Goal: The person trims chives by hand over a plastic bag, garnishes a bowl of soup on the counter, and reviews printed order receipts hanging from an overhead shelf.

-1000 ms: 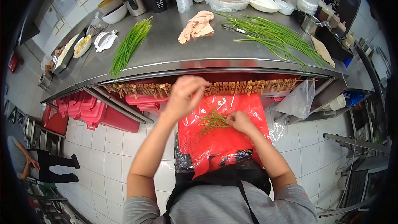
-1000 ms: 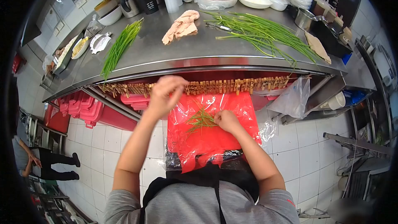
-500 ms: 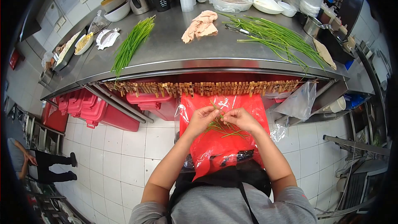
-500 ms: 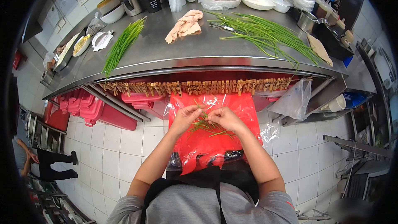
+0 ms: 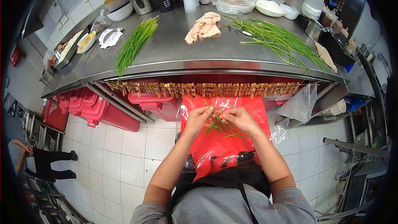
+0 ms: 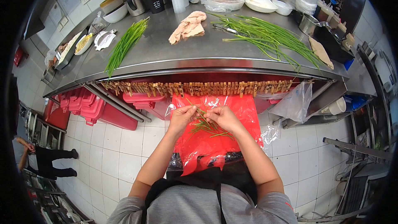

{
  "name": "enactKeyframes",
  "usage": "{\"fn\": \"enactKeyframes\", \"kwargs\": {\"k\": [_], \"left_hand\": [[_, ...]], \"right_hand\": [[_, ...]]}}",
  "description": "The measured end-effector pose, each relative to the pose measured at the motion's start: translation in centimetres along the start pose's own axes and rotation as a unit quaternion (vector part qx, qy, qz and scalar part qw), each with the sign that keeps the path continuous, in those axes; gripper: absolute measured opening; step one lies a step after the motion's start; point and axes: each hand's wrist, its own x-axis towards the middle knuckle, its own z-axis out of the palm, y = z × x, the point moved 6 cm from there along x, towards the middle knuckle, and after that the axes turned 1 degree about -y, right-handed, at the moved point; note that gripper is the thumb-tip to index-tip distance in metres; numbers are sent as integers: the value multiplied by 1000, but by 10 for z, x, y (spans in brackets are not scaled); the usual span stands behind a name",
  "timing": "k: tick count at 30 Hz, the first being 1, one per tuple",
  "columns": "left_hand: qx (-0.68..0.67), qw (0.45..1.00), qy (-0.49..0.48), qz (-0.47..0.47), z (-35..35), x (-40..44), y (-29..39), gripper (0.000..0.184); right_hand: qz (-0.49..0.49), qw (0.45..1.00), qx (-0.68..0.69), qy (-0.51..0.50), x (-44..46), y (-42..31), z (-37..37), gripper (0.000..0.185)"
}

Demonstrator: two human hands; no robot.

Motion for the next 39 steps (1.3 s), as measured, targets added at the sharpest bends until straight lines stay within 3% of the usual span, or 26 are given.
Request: {"fn": "enactKeyframes", "kwargs": {"k": [6,8,14,17,21,26,27,28,31,34,35,39], "left_hand": [[-64,997,36,-2,-10,-1,-5,22],[-18,999,34,-2,-6,-4,-5,20],[33,998,7,55,2,1,-7,16],[18,998,13,56,2,1,-5,16],[42,999,18,21,-6,-1,-3,13],[152,964,69,207,-29,0,82,12],[191,961,99,176,-34,-4,119,12],[140,967,126,173,-36,-8,156,14],[373,865,161,294,-64,7,264,24],[555,780,191,217,-94,51,338,31],[643,712,215,181,-103,68,356,33],[789,572,201,98,-136,122,370,41]], "right_hand": [[-8,998,57,5,-1,-7,3,18],[-13,998,60,5,3,-2,4,18],[-19,993,-115,36,5,-11,14,16],[-104,992,-64,41,8,-11,19,19],[-65,989,-133,-21,8,0,21,18],[-61,985,-126,-104,-3,-5,30,17],[-30,984,-127,-122,-6,3,30,17],[-15,984,-122,-126,-7,13,28,17],[34,985,-111,-126,-10,34,18,17],[54,988,-101,-106,-18,35,8,17],[57,989,-90,-102,-20,34,6,17],[78,990,-75,-86,-27,21,-3,16]]}}
